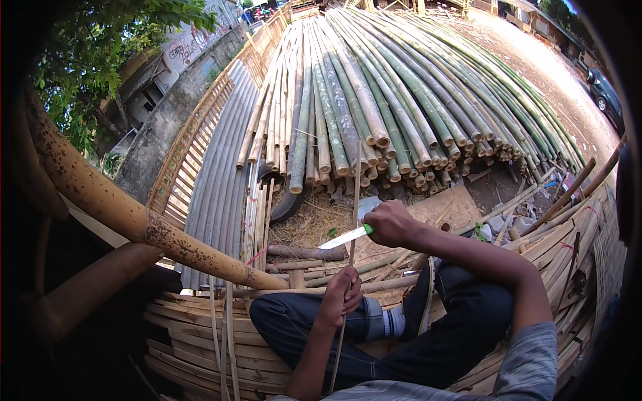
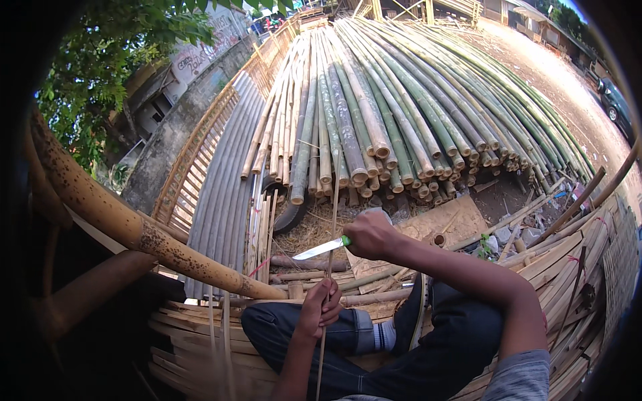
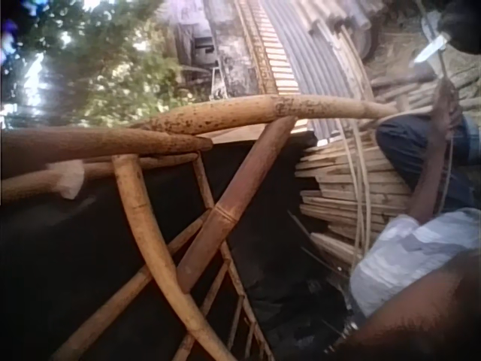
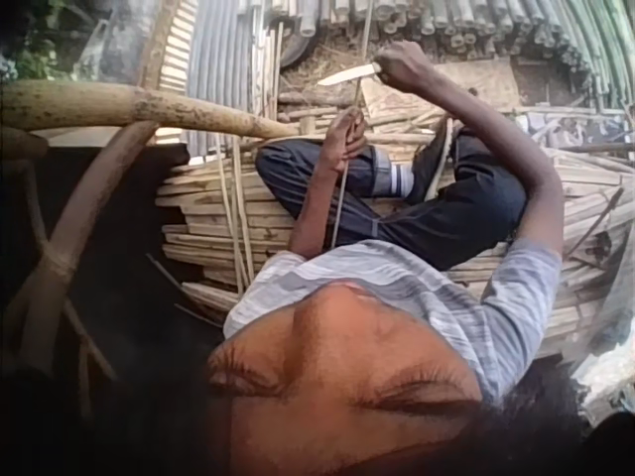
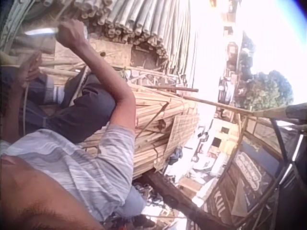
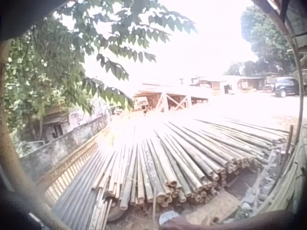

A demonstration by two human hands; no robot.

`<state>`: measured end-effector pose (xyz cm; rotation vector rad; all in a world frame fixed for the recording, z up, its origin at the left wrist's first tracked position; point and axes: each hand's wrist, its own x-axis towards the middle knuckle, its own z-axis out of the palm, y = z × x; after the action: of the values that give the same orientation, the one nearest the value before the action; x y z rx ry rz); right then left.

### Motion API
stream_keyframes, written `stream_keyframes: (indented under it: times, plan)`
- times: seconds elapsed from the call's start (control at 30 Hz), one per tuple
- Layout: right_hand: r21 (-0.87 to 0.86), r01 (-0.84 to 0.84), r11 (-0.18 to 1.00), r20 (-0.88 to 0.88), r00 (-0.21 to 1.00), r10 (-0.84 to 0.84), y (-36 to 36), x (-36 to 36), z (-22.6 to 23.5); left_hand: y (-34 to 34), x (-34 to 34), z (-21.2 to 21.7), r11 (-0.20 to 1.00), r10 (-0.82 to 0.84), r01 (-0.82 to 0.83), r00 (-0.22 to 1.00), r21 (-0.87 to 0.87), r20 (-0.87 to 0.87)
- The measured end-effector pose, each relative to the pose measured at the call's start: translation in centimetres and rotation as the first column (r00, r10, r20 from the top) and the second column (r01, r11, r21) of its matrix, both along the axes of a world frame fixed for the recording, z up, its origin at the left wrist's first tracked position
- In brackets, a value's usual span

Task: The person sits on a bamboo platform and uses a knife to shave a long bamboo strip, repeatedly scraping along its length to smooth and thin it. The person holds the strip with the left hand and shaves with the right hand, occasionally adjusting grip and repositioning the strip.

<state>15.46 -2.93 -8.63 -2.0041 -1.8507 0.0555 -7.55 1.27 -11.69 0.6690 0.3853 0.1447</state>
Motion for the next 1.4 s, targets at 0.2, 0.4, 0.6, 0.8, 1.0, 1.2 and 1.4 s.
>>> stream_keyframes:
  times: [0.2,0.4,0.6,0.8,1.0,1.2,1.4]
  plan:
    - [0.143,0.531,0.835,-0.126,0.847,-0.517,1.1,9.0,2.1,-2.7,-1.5,-0.4,0.996,-0.072,0.070,0.997,-0.062,-0.034]
    - [0.202,0.552,0.809,-0.623,0.710,-0.328,-2.4,9.9,-1.5,-3.1,-0.6,-0.3,0.982,-0.183,0.184,0.983,-0.040,0.025]
    - [0.078,0.088,0.993,-0.337,0.940,-0.057,-2.6,4.6,0.5,-0.5,0.3,-0.7,0.997,-0.082,0.082,0.995,0.010,0.058]
    - [-0.042,-0.186,0.982,-0.105,0.978,0.181,-1.6,-0.7,-0.2,-0.8,0.9,-0.5,0.987,0.043,-0.028,0.995,0.157,-0.091]
    - [-0.010,-0.119,0.993,-0.046,0.992,0.118,0.3,-1.1,-0.6,-0.7,0.2,-0.9,0.924,0.194,-0.137,0.972,0.356,-0.129]
    - [0.003,-0.001,1.000,-0.028,1.000,0.002,1.8,0.3,-2.1,-0.2,0.5,-1.8,0.913,0.235,-0.152,0.954,0.378,-0.185]
    - [0.215,0.671,0.709,-0.461,0.710,-0.532,-0.2,12.6,3.9,-3.7,-2.6,-2.4,0.962,0.073,-0.013,0.975,0.273,-0.210]
